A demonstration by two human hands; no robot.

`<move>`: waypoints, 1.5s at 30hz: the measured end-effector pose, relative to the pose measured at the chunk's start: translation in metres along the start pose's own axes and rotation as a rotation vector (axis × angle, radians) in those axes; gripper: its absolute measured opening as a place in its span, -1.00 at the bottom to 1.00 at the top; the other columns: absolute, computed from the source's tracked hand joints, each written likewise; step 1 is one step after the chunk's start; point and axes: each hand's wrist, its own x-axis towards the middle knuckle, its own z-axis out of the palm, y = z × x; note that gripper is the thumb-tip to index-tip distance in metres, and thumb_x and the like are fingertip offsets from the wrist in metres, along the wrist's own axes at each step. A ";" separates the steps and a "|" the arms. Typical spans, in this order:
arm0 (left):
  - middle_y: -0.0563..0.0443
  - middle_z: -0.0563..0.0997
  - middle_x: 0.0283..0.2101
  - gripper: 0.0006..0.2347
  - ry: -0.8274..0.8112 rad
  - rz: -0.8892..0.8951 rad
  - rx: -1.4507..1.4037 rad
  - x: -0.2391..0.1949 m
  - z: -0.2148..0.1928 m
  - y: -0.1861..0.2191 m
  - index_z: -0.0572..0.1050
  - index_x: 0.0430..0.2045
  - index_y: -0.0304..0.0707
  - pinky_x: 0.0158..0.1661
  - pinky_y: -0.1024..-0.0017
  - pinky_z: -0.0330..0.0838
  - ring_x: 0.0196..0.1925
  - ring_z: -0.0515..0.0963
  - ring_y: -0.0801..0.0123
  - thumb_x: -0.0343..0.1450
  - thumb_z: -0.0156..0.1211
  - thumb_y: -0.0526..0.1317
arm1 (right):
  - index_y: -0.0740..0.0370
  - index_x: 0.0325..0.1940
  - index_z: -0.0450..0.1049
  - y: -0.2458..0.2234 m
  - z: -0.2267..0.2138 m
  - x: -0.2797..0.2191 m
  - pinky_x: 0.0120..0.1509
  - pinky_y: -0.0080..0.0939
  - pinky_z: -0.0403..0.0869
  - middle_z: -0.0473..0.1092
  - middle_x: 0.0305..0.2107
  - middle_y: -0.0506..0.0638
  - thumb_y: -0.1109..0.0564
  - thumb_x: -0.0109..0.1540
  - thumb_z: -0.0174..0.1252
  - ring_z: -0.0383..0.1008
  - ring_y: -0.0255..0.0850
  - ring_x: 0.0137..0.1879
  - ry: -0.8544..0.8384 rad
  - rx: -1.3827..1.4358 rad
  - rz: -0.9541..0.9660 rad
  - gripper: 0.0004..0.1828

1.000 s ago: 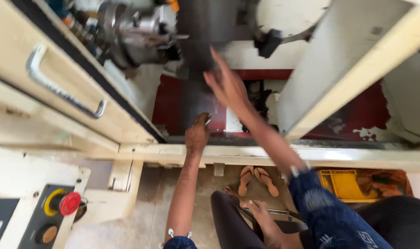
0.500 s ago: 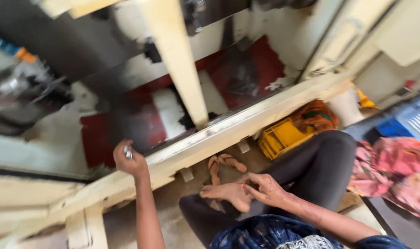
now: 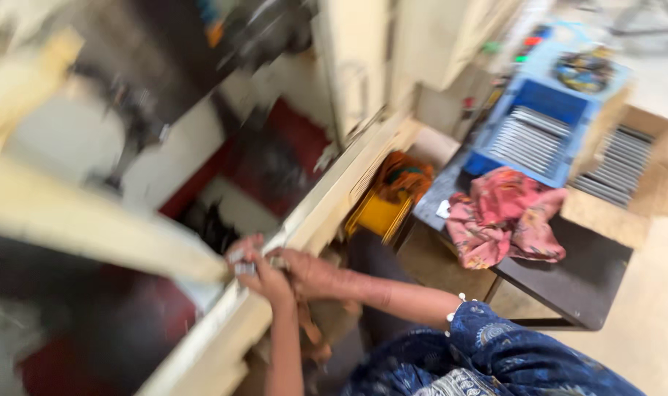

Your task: The person sits on the floor and uses a wrench to tighten bolts on the lower section of a large industrial machine. They reach into the machine's interior to adjust components and then secure the exterior door handles.

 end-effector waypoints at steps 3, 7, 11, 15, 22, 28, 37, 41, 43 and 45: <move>-0.14 0.53 -0.13 -0.73 -0.078 -0.174 -0.024 -0.001 0.009 -0.004 0.32 -0.11 -0.37 -0.03 0.32 0.48 -0.12 0.53 0.26 0.59 0.01 -0.08 | 0.22 0.27 0.25 0.019 -0.016 0.012 0.11 0.02 0.54 0.48 -0.06 0.23 0.37 0.23 0.18 0.56 0.14 0.10 -0.040 0.067 -0.110 -0.46; -0.12 0.55 -0.11 -0.72 -0.097 -0.189 0.131 0.000 -0.004 -0.020 0.34 -0.14 -0.40 -0.07 0.36 0.46 -0.13 0.51 0.29 0.62 0.02 -0.07 | 0.21 0.43 0.12 0.040 -0.014 0.011 0.26 -0.04 0.53 0.40 0.08 0.20 0.38 0.30 0.11 0.50 0.06 0.24 -0.117 0.139 -0.183 -0.38; -0.18 0.56 -0.18 -0.77 -0.026 0.124 0.304 0.041 -0.020 -0.035 0.35 -0.21 -0.46 -0.02 0.40 0.41 -0.18 0.53 0.27 0.74 -0.16 -0.25 | 0.10 0.68 0.06 0.056 -0.026 0.026 0.40 -0.07 0.49 0.45 -0.06 0.08 0.44 0.24 -0.01 0.51 -0.05 0.17 -0.274 -0.168 -0.103 -0.10; -0.17 0.39 -0.14 -0.97 0.095 0.446 0.258 0.058 -0.052 -0.049 0.21 -0.13 -0.38 -0.07 0.35 0.50 -0.23 0.45 0.21 0.67 -0.20 -0.40 | 0.07 0.53 0.12 0.109 -0.048 0.075 0.59 -0.08 0.32 0.32 0.31 0.12 0.23 0.50 -0.17 0.35 -0.01 0.44 -0.019 0.076 -0.547 -0.52; -0.24 0.35 -0.18 -0.93 0.028 0.615 0.392 0.058 -0.038 -0.062 0.19 -0.22 -0.43 -0.05 0.26 0.62 -0.15 0.45 -0.03 0.53 -0.19 -0.54 | 0.16 0.55 0.07 0.227 -0.068 0.157 0.50 -0.11 0.51 0.32 0.03 0.20 0.31 0.52 -0.29 0.45 -0.18 -0.17 0.222 0.345 -0.215 -0.52; -0.19 0.47 -0.13 -0.90 0.045 0.308 0.217 0.066 0.002 -0.084 0.29 -0.11 -0.38 0.02 0.32 0.60 -0.12 0.58 0.14 0.62 -0.21 -0.51 | 0.01 0.53 -0.15 0.266 -0.070 0.159 0.33 -0.23 0.50 0.13 0.32 0.30 0.60 0.28 -0.14 0.46 0.01 0.24 0.326 -0.149 -0.488 -0.15; 0.12 0.35 -0.39 -0.75 0.424 -0.786 -0.506 0.171 0.072 -0.157 0.38 -0.19 -0.24 -0.52 0.46 0.21 -0.51 0.30 0.46 0.45 0.17 -0.07 | 0.08 0.49 -0.05 0.269 -0.063 0.156 0.10 -0.22 0.65 0.24 0.33 0.22 0.61 0.22 -0.12 0.60 -0.02 0.16 0.231 -0.087 -0.114 -0.17; 0.19 0.27 -0.60 -0.45 0.290 -0.636 -0.425 0.232 0.126 -0.212 0.51 -0.16 -0.31 -0.74 0.56 -0.05 -0.71 0.15 0.62 0.36 0.13 0.28 | 0.12 0.49 -0.13 0.262 -0.067 0.154 0.13 -0.17 0.66 0.37 0.08 0.20 0.56 0.29 -0.08 0.62 0.01 0.06 0.218 -0.277 -0.203 -0.23; 0.18 0.35 -0.59 -0.45 0.319 -0.601 -0.203 0.247 0.154 -0.247 0.54 -0.13 -0.38 -0.71 0.55 0.13 -0.69 0.26 0.63 0.34 0.27 0.21 | 0.09 0.46 -0.12 0.258 -0.068 0.157 0.06 -0.15 0.65 0.41 0.03 0.21 0.49 0.37 0.03 0.63 0.02 0.00 0.260 -0.376 -0.178 -0.29; 0.17 0.38 -0.59 -0.51 0.329 -0.580 -0.189 0.260 0.180 -0.284 0.55 -0.13 -0.39 -0.70 0.56 0.17 -0.68 0.29 0.63 0.34 0.37 0.12 | 0.10 0.45 -0.12 0.255 -0.068 0.158 0.06 -0.09 0.65 0.43 -0.02 0.20 0.47 0.36 0.04 0.64 0.04 -0.01 0.278 -0.381 -0.182 -0.29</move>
